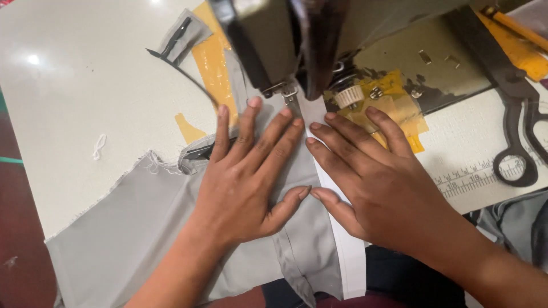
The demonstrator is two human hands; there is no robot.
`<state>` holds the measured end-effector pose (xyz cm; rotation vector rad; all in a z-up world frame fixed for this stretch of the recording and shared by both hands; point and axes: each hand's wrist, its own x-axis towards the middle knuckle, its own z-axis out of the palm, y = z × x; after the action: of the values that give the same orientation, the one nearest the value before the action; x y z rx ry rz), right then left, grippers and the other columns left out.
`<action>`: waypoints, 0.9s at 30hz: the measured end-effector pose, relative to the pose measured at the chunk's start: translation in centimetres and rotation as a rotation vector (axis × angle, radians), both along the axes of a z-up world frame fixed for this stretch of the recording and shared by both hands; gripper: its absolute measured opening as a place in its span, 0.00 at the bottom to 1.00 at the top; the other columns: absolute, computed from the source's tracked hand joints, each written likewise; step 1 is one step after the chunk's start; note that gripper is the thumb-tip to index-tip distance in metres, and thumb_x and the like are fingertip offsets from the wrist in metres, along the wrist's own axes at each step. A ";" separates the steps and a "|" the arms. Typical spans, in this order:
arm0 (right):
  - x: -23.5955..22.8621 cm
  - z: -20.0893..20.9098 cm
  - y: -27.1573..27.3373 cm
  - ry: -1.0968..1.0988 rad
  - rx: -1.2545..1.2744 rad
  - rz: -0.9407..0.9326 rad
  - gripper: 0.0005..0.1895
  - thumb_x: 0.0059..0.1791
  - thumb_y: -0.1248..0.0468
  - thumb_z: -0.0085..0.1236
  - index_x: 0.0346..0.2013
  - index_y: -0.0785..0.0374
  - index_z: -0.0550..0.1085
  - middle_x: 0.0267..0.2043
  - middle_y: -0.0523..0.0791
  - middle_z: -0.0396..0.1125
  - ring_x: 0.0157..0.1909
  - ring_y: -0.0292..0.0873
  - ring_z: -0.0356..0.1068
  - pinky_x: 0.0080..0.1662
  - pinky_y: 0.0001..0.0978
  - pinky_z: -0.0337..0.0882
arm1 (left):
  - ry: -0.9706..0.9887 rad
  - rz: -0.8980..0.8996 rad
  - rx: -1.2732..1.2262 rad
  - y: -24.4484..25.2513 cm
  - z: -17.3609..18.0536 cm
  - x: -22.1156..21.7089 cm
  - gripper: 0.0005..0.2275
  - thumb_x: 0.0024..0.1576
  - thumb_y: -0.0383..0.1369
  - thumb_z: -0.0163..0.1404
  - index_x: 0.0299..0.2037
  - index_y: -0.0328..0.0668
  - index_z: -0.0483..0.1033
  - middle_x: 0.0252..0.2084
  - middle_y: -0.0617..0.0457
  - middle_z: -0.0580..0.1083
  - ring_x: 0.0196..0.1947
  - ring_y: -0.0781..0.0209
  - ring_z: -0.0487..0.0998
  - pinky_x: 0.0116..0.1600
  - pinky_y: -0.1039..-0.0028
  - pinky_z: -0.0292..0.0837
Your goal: Sewing a zipper onto a piece of grey fabric using an industrial sewing machine and trimming with scissors.
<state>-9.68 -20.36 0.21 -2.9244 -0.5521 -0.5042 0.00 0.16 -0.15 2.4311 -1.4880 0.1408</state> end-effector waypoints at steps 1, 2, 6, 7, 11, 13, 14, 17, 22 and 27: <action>0.0 0.0 0.0 -0.007 -0.019 -0.011 0.30 0.51 0.45 0.57 0.59 0.63 0.72 0.65 0.48 0.69 0.69 0.51 0.65 0.68 0.55 0.58 | -0.018 -0.042 -0.043 0.1 -0.1 0.0 0.30 0.65 0.51 0.39 0.71 0.37 0.62 0.73 0.43 0.64 0.76 0.34 0.52 0.77 0.38 0.38; 0.1 0.0 0.0 -0.015 -0.038 -0.024 0.32 0.51 0.44 0.57 0.61 0.62 0.72 0.64 0.47 0.69 0.69 0.50 0.66 0.69 0.55 0.57 | -0.039 -0.086 -0.086 0.2 -0.2 0.0 0.28 0.66 0.48 0.41 0.70 0.37 0.64 0.71 0.43 0.67 0.75 0.36 0.58 0.77 0.40 0.43; 0.2 -0.1 -0.1 -0.026 -0.064 -0.016 0.33 0.52 0.43 0.55 0.64 0.61 0.70 0.66 0.44 0.67 0.67 0.53 0.66 0.68 0.59 0.58 | 0.002 -0.022 -0.095 0.5 -0.6 -0.1 0.28 0.64 0.50 0.45 0.70 0.43 0.64 0.71 0.48 0.68 0.75 0.41 0.60 0.76 0.41 0.47; 0.5 0.0 -0.1 -0.038 -0.067 -0.005 0.33 0.51 0.44 0.57 0.63 0.62 0.72 0.65 0.44 0.68 0.66 0.54 0.66 0.67 0.59 0.59 | 0.016 -0.005 -0.104 0.6 -0.7 -0.1 0.28 0.63 0.49 0.45 0.71 0.44 0.63 0.71 0.49 0.68 0.76 0.42 0.60 0.76 0.38 0.45; 1.3 0.2 -0.2 -0.065 -0.061 0.020 0.32 0.50 0.46 0.60 0.62 0.62 0.73 0.64 0.45 0.70 0.66 0.56 0.66 0.63 0.62 0.62 | 0.037 0.037 -0.127 0.5 -0.9 0.1 0.28 0.62 0.48 0.46 0.70 0.45 0.65 0.71 0.49 0.69 0.76 0.42 0.58 0.74 0.29 0.43; 1.4 0.3 -0.3 -0.059 -0.059 0.035 0.31 0.50 0.47 0.59 0.61 0.63 0.73 0.64 0.45 0.70 0.66 0.57 0.66 0.61 0.62 0.62 | 0.028 0.047 -0.131 0.4 -0.7 0.1 0.28 0.61 0.49 0.46 0.69 0.44 0.66 0.70 0.48 0.69 0.75 0.41 0.59 0.73 0.29 0.43; 1.5 0.3 -0.4 -0.050 -0.053 0.043 0.30 0.51 0.47 0.58 0.60 0.63 0.73 0.65 0.46 0.70 0.66 0.57 0.65 0.59 0.63 0.62 | 0.021 0.052 -0.130 0.3 -0.6 0.1 0.28 0.61 0.49 0.46 0.68 0.43 0.67 0.69 0.48 0.69 0.74 0.39 0.60 0.72 0.28 0.42; 1.5 0.4 -0.4 -0.020 -0.073 0.042 0.30 0.50 0.47 0.57 0.60 0.63 0.73 0.66 0.45 0.69 0.66 0.57 0.64 0.61 0.64 0.60 | 0.013 0.062 -0.136 0.3 -0.6 0.0 0.28 0.61 0.49 0.45 0.68 0.43 0.67 0.69 0.48 0.69 0.74 0.38 0.61 0.70 0.26 0.44; 1.5 0.3 -0.4 0.004 -0.096 0.040 0.31 0.50 0.46 0.56 0.61 0.62 0.72 0.67 0.43 0.68 0.66 0.56 0.64 0.59 0.66 0.61 | 0.035 0.070 -0.131 0.3 -0.5 0.0 0.28 0.61 0.49 0.45 0.68 0.43 0.66 0.69 0.48 0.69 0.74 0.38 0.61 0.70 0.25 0.43; 0.9 0.5 -0.8 0.021 -0.096 0.051 0.30 0.51 0.48 0.55 0.62 0.63 0.71 0.68 0.45 0.67 0.67 0.57 0.63 0.61 0.64 0.60 | 0.038 0.069 -0.140 0.4 -0.7 -0.1 0.27 0.61 0.49 0.44 0.67 0.42 0.68 0.69 0.47 0.69 0.74 0.38 0.60 0.71 0.26 0.42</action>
<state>-8.76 -21.16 0.71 -2.9928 -0.6641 -0.4521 -0.14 0.52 -0.85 2.3612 -1.3323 0.2050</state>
